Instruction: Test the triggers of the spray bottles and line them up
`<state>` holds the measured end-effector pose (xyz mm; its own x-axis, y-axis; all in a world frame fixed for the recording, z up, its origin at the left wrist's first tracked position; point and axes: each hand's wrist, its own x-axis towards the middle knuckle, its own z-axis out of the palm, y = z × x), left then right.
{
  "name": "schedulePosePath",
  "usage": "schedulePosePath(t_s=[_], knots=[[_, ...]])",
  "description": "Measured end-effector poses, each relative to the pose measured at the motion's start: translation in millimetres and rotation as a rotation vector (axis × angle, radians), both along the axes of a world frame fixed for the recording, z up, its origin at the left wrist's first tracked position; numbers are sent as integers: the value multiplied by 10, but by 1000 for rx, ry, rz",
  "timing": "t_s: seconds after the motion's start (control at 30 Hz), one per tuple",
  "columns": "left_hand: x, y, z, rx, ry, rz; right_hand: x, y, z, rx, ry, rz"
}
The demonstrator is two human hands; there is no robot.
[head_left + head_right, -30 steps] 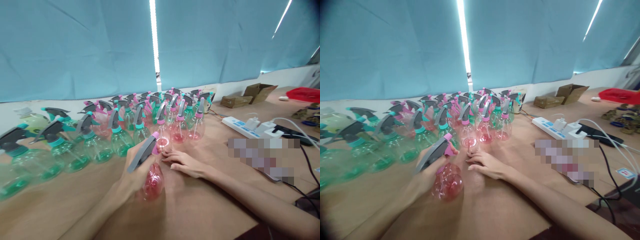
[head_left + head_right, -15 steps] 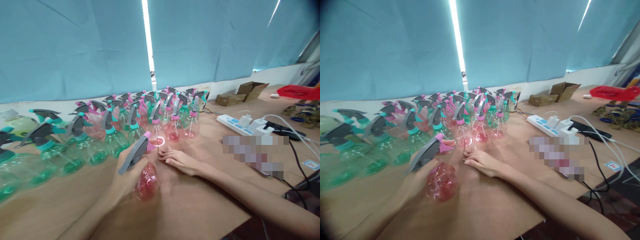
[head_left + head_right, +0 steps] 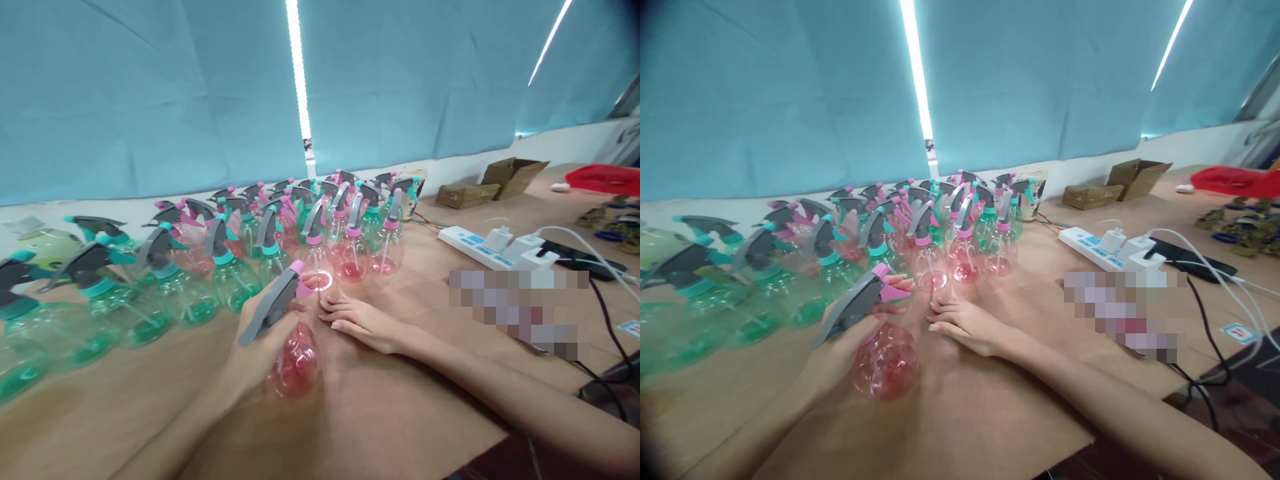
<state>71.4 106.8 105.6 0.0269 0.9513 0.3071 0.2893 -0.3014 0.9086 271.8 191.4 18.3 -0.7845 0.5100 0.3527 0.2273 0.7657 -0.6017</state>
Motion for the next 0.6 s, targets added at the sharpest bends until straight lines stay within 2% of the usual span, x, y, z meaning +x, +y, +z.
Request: schedulePosePath(t_s=[0.17,0.4,0.6], knots=[[1,-5,1,-11,27,41,11,-12,6,0,-2,14],[16,-2,28,4,25,-2,3,-45,21,86,-83,-12],[-6,-9,4,-36,33,86,2,-45,11,93,-94,-11]])
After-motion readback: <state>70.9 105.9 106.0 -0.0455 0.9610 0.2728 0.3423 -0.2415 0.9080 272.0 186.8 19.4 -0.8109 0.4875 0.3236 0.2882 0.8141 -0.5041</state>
